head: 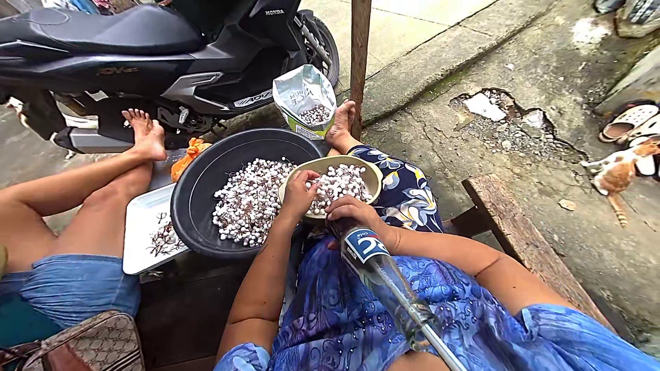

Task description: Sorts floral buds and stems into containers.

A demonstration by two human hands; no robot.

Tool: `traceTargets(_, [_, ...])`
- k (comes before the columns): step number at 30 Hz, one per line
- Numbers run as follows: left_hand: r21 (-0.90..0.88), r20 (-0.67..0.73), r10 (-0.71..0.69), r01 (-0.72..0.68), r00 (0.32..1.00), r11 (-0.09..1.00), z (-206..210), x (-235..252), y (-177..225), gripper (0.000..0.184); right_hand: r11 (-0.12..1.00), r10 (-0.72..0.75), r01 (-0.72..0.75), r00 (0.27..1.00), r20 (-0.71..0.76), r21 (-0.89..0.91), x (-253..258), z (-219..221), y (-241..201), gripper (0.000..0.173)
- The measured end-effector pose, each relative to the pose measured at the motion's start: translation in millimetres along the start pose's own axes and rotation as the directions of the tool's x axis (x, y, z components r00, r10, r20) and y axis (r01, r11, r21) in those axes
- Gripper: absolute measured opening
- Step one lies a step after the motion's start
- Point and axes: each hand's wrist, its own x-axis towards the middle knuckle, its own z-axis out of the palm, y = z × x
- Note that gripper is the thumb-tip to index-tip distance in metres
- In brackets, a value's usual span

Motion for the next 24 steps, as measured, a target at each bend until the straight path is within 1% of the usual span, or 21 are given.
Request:
traceTargets(5, [0.015, 0.005, -0.059, 0.059, 0.998, 0.998, -2.8, -2.1, 2.9, 0.024, 1.0, 0.006, -0.006, 1.0, 0.0, 0.009, -0.1, 0.9, -0.1, 0.043])
traceTargets(8, [-0.003, -0.002, -0.097, 0.097, 0.995, 0.995, -6.5, -2.9, 6.8, 0.02, 1.0, 0.012, -0.012, 1.0, -0.002, 0.016, -0.1, 1.3, -0.2, 0.043])
traceTargets(13, [-0.073, -0.051, -0.09, 0.086, 0.995, 0.994, -7.4, -0.8, 5.0, 0.017, 1.0, 0.007, -0.006, 1.0, -0.007, 0.025, -0.9, 1.5, 1.1, 0.045])
traceTargets(17, [-0.128, -0.052, -0.032, 0.025, 0.998, 0.991, -6.1, -1.5, 4.6, 0.018, 1.0, 0.007, -0.007, 1.0, -0.013, 0.023, -1.6, 2.1, 1.5, 0.045])
traceTargets(20, [-0.129, -0.033, -0.027, 0.023, 0.999, 0.991, -7.3, -3.2, 4.3, 0.022, 0.999, 0.015, -0.015, 1.0, -0.01, 0.035, -1.7, 2.1, 2.1, 0.044])
traceTargets(22, [-0.123, -0.067, -0.035, 0.026, 0.997, 0.992, -11.7, -4.2, 0.5, 0.023, 0.999, 0.017, -0.017, 1.0, -0.01, 0.041, -2.2, 2.1, 3.1, 0.045])
traceTargets(24, [-0.111, -0.165, -0.067, 0.049, 0.984, 0.993, -20.6, -4.4, -9.9, 0.023, 0.999, 0.018, -0.017, 1.0, -0.013, 0.042, -2.4, 1.7, 3.8, 0.046])
